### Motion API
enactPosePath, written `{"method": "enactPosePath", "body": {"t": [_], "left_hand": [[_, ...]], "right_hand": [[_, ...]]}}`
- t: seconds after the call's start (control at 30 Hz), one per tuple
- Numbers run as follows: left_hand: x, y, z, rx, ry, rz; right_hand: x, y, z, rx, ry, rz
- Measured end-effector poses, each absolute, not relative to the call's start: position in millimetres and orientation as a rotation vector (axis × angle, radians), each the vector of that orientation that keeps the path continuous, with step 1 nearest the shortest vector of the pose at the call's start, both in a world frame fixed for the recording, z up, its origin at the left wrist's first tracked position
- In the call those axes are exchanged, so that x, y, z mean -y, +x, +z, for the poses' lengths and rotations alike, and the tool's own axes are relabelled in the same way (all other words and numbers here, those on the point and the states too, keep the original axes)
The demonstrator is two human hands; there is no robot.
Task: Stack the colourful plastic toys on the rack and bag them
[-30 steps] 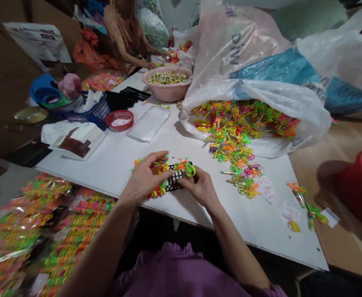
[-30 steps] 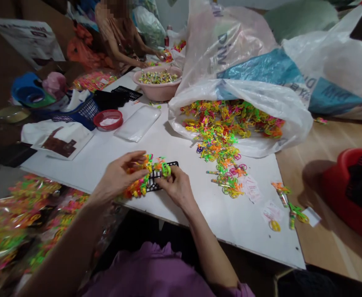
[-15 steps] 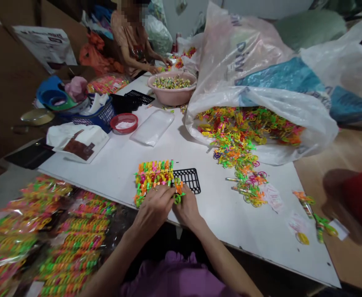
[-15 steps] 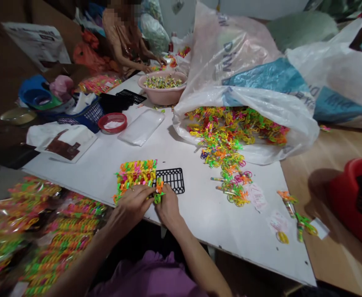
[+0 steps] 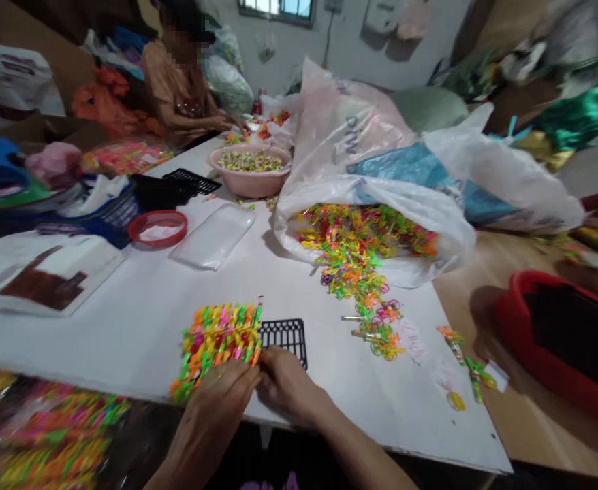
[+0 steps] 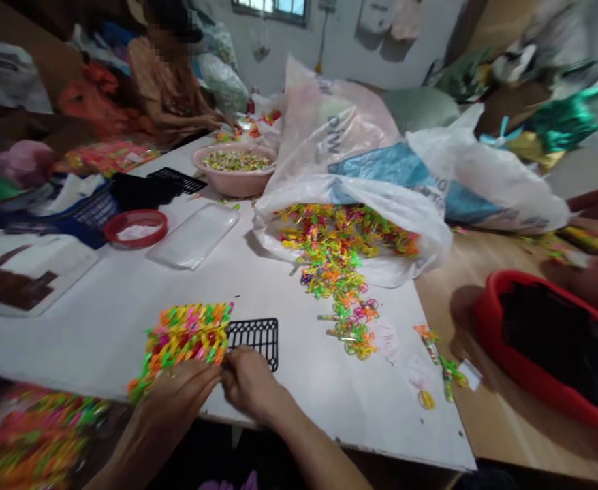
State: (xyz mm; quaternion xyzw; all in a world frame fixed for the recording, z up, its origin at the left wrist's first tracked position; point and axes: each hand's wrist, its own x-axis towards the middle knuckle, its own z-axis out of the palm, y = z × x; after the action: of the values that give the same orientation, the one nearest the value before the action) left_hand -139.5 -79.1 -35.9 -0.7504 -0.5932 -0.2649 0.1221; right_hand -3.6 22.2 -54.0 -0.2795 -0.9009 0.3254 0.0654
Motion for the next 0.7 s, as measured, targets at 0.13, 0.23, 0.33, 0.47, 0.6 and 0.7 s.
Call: {"method": "enactPosePath", "body": {"t": [0.13,0.23,0.33,0.47,0.6,0.7], "left_hand": [[62,-151,-21,1.790,-2.016,-0.849],[34,-158,-8,1.889,-2.017,-0.766],[17,-164,-13,1.916,-2.196,-0.644],[20,-170,-33,1.914,-2.208,-0.708],[29,-174,-41,1.932,-2.180,-0.785],[32,-174,-36,1.985,-2.108,-0.833]], "right_hand": [[-100,13,-27,2.698,-1.111,0.650],[-155,13,-10,2.685,-1.486,0.201],[-179,17,-9,2.682,-1.629,-0.058],[-178,37,-25,2.583,-1.808,-0.132],[-178,52,-32,2.495,-1.876,-0.056],[-183,55,-29,2.433,-1.935,0.032]]}}
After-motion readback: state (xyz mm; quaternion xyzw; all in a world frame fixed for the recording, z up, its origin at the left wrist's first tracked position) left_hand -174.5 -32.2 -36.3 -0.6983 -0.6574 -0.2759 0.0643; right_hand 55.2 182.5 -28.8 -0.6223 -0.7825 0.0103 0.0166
